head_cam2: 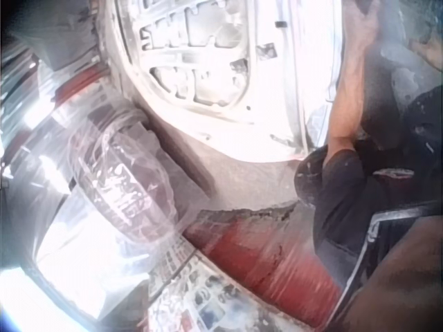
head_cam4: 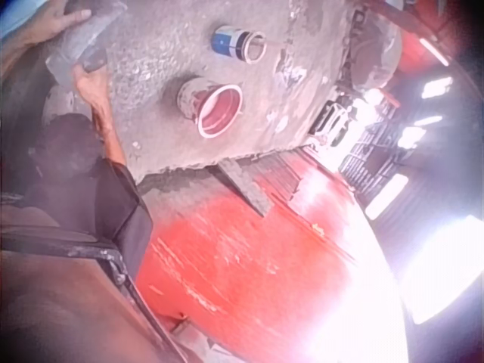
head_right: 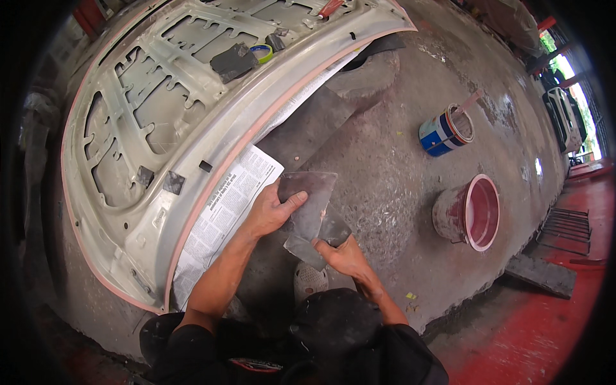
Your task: The person applies body filler to a car hood using a putty knife. They scoop the filler from a container, spread it onto the metal surface, and smooth it out to fill imperfections.
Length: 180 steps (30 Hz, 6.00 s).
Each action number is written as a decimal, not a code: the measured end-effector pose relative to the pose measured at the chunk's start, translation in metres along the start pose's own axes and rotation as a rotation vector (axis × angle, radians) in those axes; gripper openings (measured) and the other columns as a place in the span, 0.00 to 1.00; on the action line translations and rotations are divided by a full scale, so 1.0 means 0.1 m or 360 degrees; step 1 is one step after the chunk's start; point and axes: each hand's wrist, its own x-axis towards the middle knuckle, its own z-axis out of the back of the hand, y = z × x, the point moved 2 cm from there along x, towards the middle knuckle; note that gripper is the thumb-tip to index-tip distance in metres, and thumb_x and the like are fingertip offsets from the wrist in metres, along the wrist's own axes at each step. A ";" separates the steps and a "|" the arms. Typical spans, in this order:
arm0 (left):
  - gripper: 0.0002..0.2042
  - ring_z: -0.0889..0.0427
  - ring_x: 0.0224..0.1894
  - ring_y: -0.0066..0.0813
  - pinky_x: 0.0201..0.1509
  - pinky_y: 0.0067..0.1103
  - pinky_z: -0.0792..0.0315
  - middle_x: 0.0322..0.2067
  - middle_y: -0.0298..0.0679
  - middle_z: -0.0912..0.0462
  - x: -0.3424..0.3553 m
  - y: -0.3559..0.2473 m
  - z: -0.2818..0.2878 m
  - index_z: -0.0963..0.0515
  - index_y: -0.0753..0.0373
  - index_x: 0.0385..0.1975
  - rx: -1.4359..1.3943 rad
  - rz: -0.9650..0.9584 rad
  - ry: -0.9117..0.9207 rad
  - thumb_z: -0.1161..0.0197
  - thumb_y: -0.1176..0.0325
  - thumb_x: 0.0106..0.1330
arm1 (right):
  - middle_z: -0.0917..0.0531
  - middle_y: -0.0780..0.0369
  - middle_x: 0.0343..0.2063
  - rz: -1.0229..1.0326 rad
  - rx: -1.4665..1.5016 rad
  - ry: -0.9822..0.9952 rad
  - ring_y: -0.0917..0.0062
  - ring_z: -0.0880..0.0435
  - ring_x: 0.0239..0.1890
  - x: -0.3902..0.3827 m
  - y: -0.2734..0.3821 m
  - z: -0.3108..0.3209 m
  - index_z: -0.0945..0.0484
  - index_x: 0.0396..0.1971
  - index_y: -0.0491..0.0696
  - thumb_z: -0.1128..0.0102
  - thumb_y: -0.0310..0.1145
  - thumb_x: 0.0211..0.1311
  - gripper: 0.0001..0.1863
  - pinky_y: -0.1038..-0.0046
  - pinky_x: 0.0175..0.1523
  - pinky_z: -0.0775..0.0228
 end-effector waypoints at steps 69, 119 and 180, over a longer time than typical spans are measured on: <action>0.18 0.25 0.50 0.28 0.58 0.25 0.33 0.48 0.39 0.21 -0.06 0.38 0.39 0.26 0.69 0.54 -0.0022 0.0565 0.0239 0.43 0.62 0.71 | 0.19 0.60 0.46 0.0234 0.0589 -0.1117 0.75 0.22 0.45 3.47 -0.37 2.33 0.29 0.53 0.41 0.41 0.29 0.65 0.18 0.72 0.52 0.32; 0.13 0.18 0.33 0.48 0.35 0.35 0.25 0.35 0.44 0.16 -1.84 -1.54 1.05 0.22 0.59 0.47 0.1493 0.0448 -0.0047 0.39 0.71 0.61 | 0.22 0.56 0.46 0.0347 0.0725 -0.0062 0.73 0.16 0.37 1.86 0.43 -0.77 0.40 0.57 0.43 0.46 0.27 0.66 0.22 0.74 0.28 0.18; 0.15 0.19 0.41 0.49 0.42 0.38 0.25 0.35 0.47 0.19 -1.63 -1.10 1.10 0.22 0.61 0.46 0.0933 -0.0847 0.1529 0.46 0.70 0.60 | 0.21 0.58 0.46 0.1680 -0.0625 -0.1104 0.75 0.23 0.49 0.29 2.74 -0.97 0.27 0.49 0.35 0.48 0.26 0.68 0.13 0.75 0.55 0.32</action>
